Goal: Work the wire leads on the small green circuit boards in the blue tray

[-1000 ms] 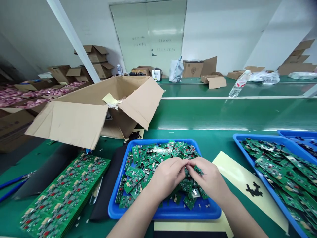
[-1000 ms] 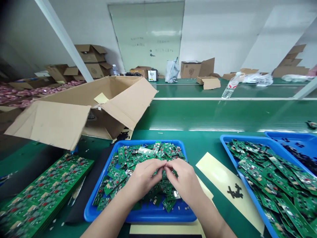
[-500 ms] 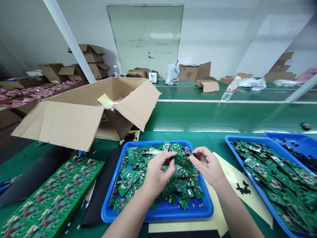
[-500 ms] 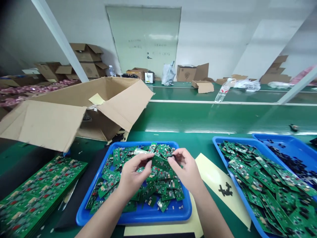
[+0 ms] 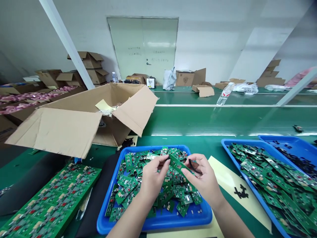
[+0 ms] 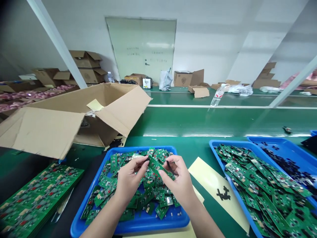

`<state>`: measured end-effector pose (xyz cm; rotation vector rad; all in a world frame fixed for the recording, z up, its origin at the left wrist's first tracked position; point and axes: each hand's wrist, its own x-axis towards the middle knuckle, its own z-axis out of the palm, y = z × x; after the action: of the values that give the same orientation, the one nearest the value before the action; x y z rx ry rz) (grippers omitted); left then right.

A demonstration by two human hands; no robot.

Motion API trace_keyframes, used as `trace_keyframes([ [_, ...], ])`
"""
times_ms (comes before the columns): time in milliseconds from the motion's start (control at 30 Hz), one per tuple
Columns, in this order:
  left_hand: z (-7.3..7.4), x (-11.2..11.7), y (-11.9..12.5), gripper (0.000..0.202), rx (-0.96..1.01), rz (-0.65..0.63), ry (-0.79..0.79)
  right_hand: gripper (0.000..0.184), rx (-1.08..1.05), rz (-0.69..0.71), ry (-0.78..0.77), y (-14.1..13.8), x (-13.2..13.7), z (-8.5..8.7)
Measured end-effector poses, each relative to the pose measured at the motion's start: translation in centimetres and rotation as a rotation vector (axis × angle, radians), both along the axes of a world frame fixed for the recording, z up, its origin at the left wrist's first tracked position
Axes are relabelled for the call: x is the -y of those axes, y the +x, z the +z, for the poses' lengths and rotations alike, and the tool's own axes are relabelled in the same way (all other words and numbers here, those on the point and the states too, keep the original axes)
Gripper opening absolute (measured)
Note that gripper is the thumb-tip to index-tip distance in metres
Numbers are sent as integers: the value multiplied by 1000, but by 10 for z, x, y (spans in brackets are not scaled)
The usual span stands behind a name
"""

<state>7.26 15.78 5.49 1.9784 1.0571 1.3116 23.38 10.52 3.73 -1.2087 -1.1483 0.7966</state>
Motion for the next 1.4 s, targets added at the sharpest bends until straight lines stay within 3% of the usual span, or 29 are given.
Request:
trace_keyframes([
  [100,-2,-1,-2,19,-89,52,136,29,6,-40,22,-8,0,0],
  [200,-4,-5,-4,21,-154,90,173,26,18,-64,73,-16,-3,1],
  [367,-2,-16,-3,26,-150,60,-40,24,103,-171,68,-9,-20,3],
  [433,-1,-20,-4,33,-85,68,-94,27,142,-308,44,11,-28,4],
  [533,-2,-21,-7,41,-21,103,-100,31,180,-553,24,64,-31,5],
  [700,-6,-20,-10,29,15,76,-36,30,291,-956,-144,169,-10,2],
  [800,-5,-19,-9,25,26,37,6,22,362,-1092,-290,211,5,-1],
  [900,-2,-18,-9,21,20,18,33,19,407,-1146,-405,228,13,2],
  [1033,4,-18,-10,17,-8,-48,62,11,438,-1199,-435,219,16,16],
  [1133,5,-17,-10,17,46,-81,41,7,452,-1183,-311,196,16,31],
  [1267,2,-14,-9,18,115,-102,-68,14,428,-936,-92,148,7,45],
  [1400,1,-13,-9,19,111,-81,-167,22,369,-573,25,89,-10,42],
])
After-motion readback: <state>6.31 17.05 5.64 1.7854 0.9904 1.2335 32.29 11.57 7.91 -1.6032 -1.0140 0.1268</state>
